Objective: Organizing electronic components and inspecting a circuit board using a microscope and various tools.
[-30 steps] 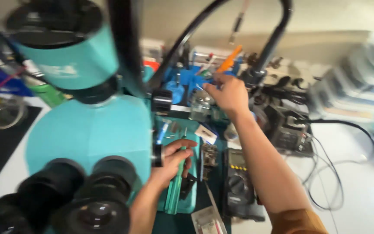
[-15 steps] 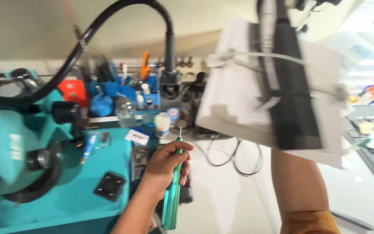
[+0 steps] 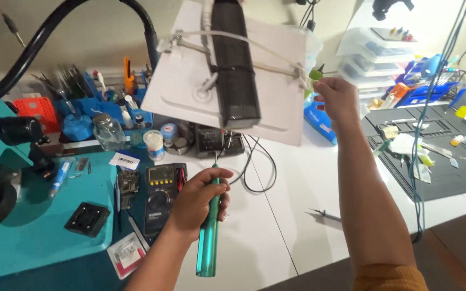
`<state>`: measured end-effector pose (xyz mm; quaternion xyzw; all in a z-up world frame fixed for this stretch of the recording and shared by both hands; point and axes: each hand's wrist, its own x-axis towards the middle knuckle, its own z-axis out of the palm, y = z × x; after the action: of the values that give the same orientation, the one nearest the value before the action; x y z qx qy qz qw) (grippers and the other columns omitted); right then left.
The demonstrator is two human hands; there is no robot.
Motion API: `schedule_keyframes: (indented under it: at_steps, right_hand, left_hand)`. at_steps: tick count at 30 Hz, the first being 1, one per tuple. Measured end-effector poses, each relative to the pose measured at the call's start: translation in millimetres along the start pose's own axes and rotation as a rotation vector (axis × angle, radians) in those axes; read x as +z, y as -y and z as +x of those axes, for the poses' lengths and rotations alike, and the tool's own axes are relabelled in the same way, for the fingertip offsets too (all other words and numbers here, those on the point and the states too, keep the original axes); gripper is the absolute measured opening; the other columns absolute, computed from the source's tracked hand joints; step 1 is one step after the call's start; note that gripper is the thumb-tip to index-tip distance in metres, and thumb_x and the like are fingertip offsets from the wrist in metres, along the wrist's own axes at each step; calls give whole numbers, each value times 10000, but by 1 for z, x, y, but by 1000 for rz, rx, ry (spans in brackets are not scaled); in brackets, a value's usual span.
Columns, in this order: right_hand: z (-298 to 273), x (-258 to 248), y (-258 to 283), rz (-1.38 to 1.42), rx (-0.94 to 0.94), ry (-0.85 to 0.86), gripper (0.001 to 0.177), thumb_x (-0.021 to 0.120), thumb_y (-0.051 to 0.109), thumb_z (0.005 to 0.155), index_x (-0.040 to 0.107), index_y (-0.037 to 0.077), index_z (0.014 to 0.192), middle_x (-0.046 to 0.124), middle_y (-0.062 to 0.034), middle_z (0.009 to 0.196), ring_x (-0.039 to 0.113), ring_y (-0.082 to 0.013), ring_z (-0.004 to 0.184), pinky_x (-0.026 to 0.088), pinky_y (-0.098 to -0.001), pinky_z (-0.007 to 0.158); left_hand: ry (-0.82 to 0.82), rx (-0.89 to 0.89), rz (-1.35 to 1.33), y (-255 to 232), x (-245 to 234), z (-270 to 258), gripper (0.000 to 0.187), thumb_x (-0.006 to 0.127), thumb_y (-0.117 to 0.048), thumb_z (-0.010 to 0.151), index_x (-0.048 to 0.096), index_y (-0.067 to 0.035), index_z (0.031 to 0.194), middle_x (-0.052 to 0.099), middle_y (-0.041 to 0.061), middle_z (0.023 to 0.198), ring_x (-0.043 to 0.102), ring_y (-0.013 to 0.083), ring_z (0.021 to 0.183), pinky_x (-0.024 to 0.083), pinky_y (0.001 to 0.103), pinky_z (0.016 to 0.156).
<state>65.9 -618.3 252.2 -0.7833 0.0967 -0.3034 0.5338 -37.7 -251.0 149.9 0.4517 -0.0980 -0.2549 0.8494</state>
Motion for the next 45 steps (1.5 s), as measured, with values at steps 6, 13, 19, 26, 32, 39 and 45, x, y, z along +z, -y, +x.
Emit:
schedule_keyframes:
  at_steps: [6,13,19,26,32,39,45]
  right_hand:
    - [48,-22,-50,-18,89,-23,270,753,264,918,733,42,1071,700,-11,842,640,-101,703,516,-266,563]
    - [204,-40,-117,-63,-26,-13,311,788,274,920,747,11,1081,697,-35,801,615,-104,648,484,-263,542]
    - [309,-10,-141,19,20,88,379,802,311,885,730,7,1100,687,-38,827,622,-123,666,497,-282,548]
    - [363,28,-141,9,127,128,413,792,357,870,710,51,1135,686,-23,868,610,-139,691,499,-305,558]
    - [438,47,-195,219,43,270,342,808,299,917,739,-7,1055,661,-9,803,561,-115,626,443,-300,539]
    - [468,63,-219,-18,-72,122,302,864,258,892,739,-13,845,693,-24,751,596,-98,609,485,-296,572]
    - [435,56,-168,-49,129,112,343,876,334,858,719,30,834,665,15,686,589,-95,564,455,-334,487]
  left_hand:
    - [-5,-22,27,17,36,26,263,615,-21,882,653,-11,1142,600,50,844,583,144,645,486,306,470]
    - [-18,31,46,42,94,137,276,605,-23,853,662,-21,1123,586,47,845,579,142,622,485,315,448]
    - [-70,28,-17,32,133,203,270,614,-27,870,677,-19,1132,584,48,849,579,131,624,493,298,464]
    - [-86,123,-50,31,142,252,238,642,-29,888,668,-8,1124,577,39,845,585,116,631,498,283,466]
    - [-115,113,-51,33,137,269,218,642,-37,908,667,-14,1123,590,39,854,592,109,640,496,273,466]
    - [-179,60,-48,45,122,261,225,641,-62,916,671,-24,1136,586,28,871,585,98,649,492,272,477]
    - [-272,42,-51,58,123,242,232,613,-36,880,685,7,1096,595,27,849,594,122,603,476,279,446]
